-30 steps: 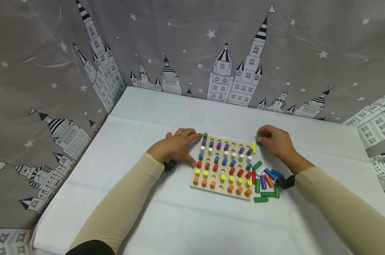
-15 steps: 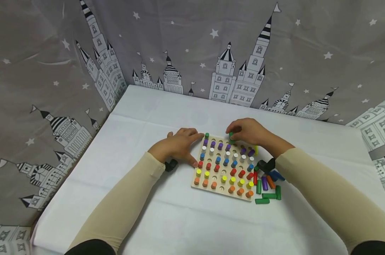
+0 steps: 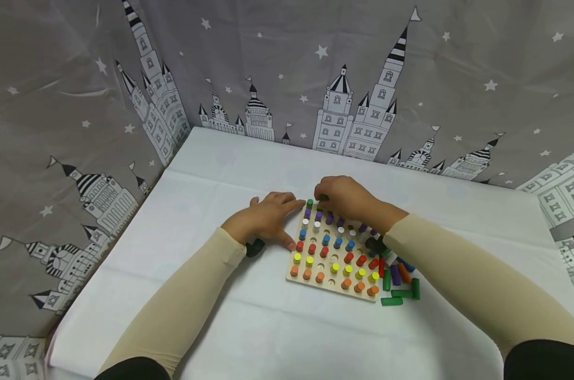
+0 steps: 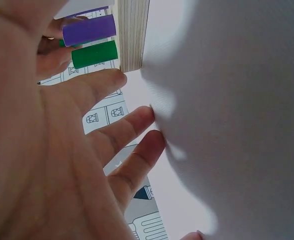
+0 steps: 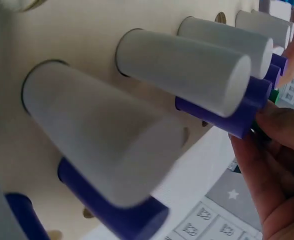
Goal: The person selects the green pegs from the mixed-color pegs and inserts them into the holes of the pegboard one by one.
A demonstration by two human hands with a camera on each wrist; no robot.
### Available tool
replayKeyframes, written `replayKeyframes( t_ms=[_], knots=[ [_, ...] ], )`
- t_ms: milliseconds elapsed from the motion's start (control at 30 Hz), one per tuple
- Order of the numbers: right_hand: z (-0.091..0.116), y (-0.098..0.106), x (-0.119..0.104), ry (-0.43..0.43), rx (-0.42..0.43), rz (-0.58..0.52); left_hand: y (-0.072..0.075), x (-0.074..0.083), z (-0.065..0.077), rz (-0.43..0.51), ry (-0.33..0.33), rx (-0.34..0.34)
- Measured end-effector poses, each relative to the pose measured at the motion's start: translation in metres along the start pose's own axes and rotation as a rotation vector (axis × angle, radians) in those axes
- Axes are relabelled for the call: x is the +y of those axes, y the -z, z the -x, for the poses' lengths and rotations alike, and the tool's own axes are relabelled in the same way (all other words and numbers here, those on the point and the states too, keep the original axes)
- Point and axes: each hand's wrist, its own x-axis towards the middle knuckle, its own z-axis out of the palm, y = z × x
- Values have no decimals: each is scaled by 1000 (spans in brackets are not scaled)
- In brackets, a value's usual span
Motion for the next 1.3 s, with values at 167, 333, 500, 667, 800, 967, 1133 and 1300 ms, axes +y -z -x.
replayKeyframes(
  t_ms=[167, 333, 500, 667, 800, 967, 1133, 1300],
  knots=[
    [5, 3, -3, 58, -32, 41, 1, 1, -2, -11, -10, 9],
    [9, 1, -3, 48, -67, 115, 2, 2, -4, -12, -20, 14],
    [12, 2, -7, 74, -132, 141, 1, 3, -6, -11, -24, 15],
    [34, 18, 10, -129, -103, -50, 3, 5, -7, -25, -5, 22],
    [74, 28, 35, -319, -30, -72, 4, 6, -6, -24, 11, 28],
    [135, 14, 48, -411, -78, -81, 1, 6, -2, -9, 24, 24],
    [173, -19, 39, -376, -79, -35, -4, 4, -1, -10, 18, -2],
    [174, -33, 26, -290, 18, 49, -5, 2, -2, -13, 17, 7]
  ],
)
